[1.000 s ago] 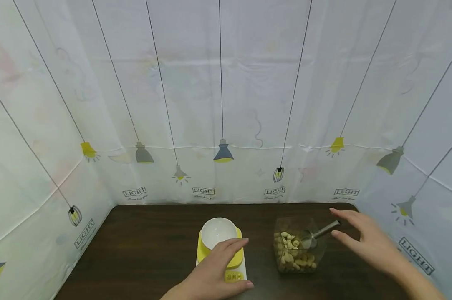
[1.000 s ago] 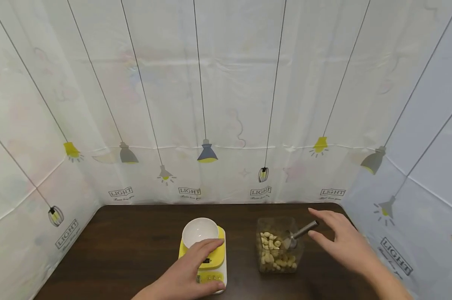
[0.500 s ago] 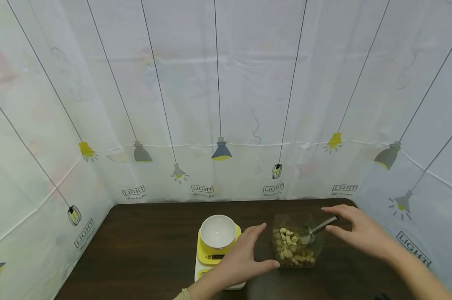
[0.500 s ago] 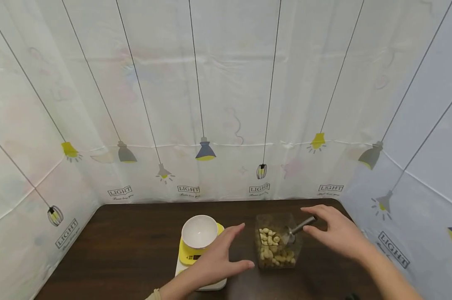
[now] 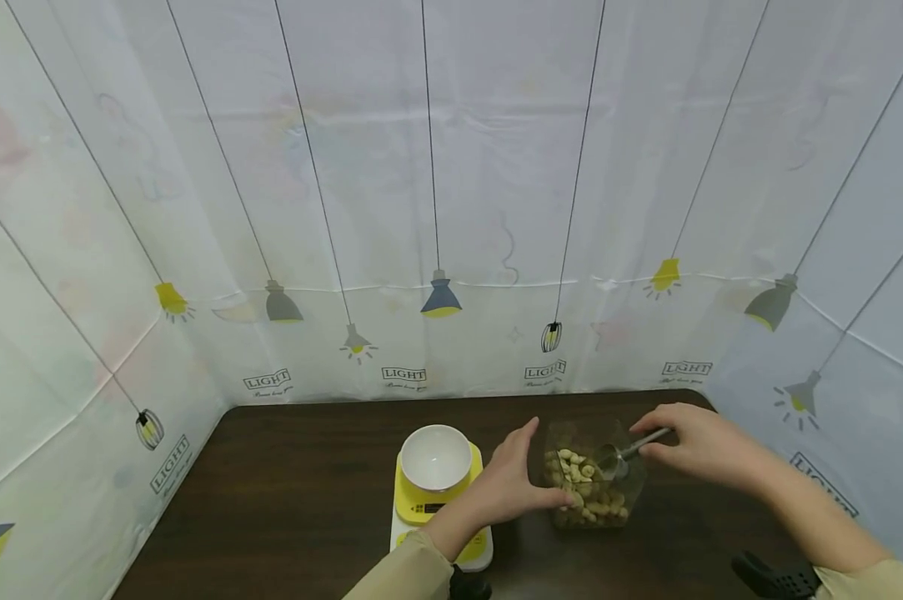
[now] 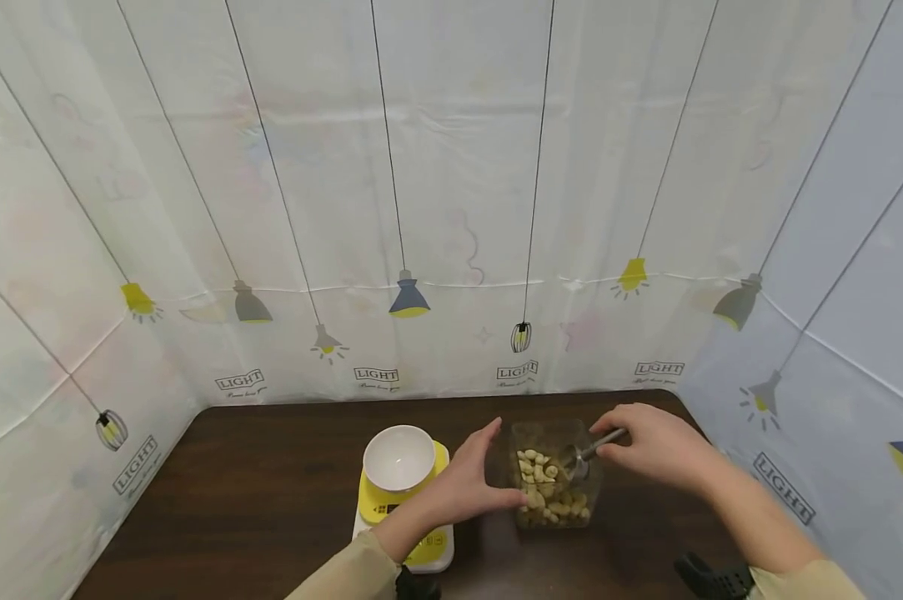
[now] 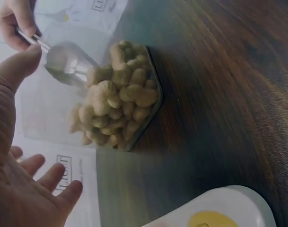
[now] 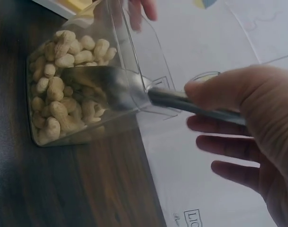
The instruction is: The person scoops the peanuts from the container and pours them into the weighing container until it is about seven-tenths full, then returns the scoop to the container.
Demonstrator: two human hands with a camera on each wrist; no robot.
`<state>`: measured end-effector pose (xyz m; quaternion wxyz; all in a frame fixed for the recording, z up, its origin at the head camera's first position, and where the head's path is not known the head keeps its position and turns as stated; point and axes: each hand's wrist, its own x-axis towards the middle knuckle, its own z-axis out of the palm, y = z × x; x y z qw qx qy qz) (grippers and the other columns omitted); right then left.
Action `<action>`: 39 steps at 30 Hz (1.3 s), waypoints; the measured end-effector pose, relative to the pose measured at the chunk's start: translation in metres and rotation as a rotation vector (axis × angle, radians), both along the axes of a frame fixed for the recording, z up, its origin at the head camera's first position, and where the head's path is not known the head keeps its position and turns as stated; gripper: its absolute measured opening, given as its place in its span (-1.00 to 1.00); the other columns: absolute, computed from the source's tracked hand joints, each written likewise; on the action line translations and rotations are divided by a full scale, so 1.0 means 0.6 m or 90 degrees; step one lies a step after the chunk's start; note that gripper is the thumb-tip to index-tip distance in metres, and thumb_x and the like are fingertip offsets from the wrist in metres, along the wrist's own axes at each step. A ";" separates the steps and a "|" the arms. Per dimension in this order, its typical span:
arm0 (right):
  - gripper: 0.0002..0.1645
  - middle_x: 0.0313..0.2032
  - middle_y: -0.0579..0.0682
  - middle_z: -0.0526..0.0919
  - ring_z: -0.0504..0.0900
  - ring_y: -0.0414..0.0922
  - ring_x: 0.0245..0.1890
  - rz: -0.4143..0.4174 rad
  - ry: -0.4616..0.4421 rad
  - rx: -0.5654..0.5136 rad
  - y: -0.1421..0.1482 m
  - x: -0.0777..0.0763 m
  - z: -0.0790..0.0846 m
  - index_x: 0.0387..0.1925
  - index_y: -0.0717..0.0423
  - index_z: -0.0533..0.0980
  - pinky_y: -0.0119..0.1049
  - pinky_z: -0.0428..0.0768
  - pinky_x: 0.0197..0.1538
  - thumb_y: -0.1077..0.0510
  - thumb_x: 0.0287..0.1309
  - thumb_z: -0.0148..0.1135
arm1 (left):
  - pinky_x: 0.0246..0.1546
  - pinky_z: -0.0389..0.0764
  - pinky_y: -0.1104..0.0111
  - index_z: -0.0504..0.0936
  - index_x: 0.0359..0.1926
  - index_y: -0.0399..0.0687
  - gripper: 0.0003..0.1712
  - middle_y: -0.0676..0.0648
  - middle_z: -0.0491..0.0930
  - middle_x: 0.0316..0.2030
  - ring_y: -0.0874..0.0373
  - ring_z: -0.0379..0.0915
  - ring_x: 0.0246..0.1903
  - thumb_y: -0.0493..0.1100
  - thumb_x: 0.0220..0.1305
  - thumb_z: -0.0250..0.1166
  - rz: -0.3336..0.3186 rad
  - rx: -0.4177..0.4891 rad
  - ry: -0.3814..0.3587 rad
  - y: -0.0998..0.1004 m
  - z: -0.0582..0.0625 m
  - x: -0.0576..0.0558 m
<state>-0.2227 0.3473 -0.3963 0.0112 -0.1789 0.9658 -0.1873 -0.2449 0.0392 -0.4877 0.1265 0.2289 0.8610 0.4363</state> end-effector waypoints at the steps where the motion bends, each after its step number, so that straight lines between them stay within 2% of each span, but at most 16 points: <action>1: -0.67 -0.01 -0.17 0.67 0.63 0.03 0.02 0.005 -0.004 0.011 -0.001 -0.003 0.000 0.02 -0.12 0.69 0.05 0.59 -0.03 -0.09 0.27 0.42 | 0.32 0.29 -0.18 -0.15 0.63 0.51 0.29 0.11 0.00 0.57 -0.05 -0.05 0.54 0.44 0.06 0.47 -0.001 0.000 -0.003 0.004 -0.001 -0.002; 6: -0.80 -0.16 -0.27 0.66 0.65 -0.13 -0.15 0.037 0.005 0.063 -0.009 -0.013 0.000 -0.12 -0.16 0.68 -0.05 0.60 -0.16 -0.04 0.24 0.45 | 0.30 0.31 -0.16 -0.17 0.62 0.56 0.31 0.13 -0.01 0.57 -0.01 -0.05 0.54 0.49 0.02 0.46 -0.004 0.007 -0.019 0.015 -0.002 -0.009; 10: -0.88 -0.28 -0.32 0.54 0.53 -0.29 -0.31 0.049 0.047 0.118 -0.019 -0.014 -0.002 -0.23 -0.22 0.63 -0.18 0.53 -0.29 0.00 0.24 0.45 | 0.32 0.31 -0.13 -0.14 0.61 0.55 0.29 0.14 0.01 0.56 0.00 -0.05 0.54 0.47 0.04 0.47 -0.008 0.010 -0.025 0.021 -0.002 -0.011; 13: -0.88 -0.32 -0.28 0.46 0.45 -0.27 -0.35 0.053 0.089 0.162 -0.027 -0.013 -0.004 -0.26 -0.22 0.61 -0.22 0.46 -0.34 0.05 0.24 0.45 | 0.32 0.31 -0.13 -0.13 0.62 0.53 0.27 0.14 0.02 0.56 -0.02 -0.06 0.54 0.43 0.07 0.48 -0.011 0.012 -0.026 0.025 -0.005 -0.013; 17: -0.86 -0.31 -0.23 0.48 0.48 -0.18 -0.31 0.050 0.127 0.188 -0.037 -0.015 -0.011 -0.26 -0.14 0.60 -0.20 0.48 -0.33 0.08 0.24 0.45 | 0.32 0.32 -0.12 -0.13 0.63 0.50 0.27 0.13 0.03 0.55 -0.04 -0.07 0.54 0.40 0.09 0.48 -0.013 0.013 -0.021 0.028 -0.007 -0.015; 25: -0.85 -0.27 -0.23 0.49 0.49 -0.15 -0.25 0.060 0.169 0.167 -0.036 -0.011 -0.030 -0.23 -0.11 0.60 -0.17 0.50 -0.26 0.11 0.24 0.46 | 0.30 0.35 -0.08 -0.01 0.60 0.51 0.19 0.14 0.10 0.51 0.03 0.01 0.51 0.39 0.09 0.49 -0.015 0.014 -0.012 0.026 -0.005 -0.017; 33: -0.79 -0.28 -0.25 0.47 0.47 -0.16 -0.25 0.061 0.251 0.121 -0.029 0.005 -0.049 -0.24 -0.10 0.60 -0.18 0.51 -0.26 0.14 0.16 0.52 | 0.30 0.35 -0.10 -0.01 0.59 0.54 0.20 0.16 0.10 0.51 0.04 0.02 0.50 0.44 0.05 0.48 -0.022 0.010 -0.008 0.030 -0.008 -0.020; 39: -0.81 -0.27 -0.22 0.48 0.47 -0.16 -0.26 0.045 0.239 0.085 -0.036 0.007 -0.056 -0.22 -0.06 0.60 -0.18 0.51 -0.25 0.18 0.21 0.48 | 0.30 0.34 -0.10 -0.01 0.59 0.53 0.20 0.16 0.10 0.51 0.05 0.03 0.50 0.39 0.06 0.50 -0.017 0.010 -0.003 0.033 -0.006 -0.022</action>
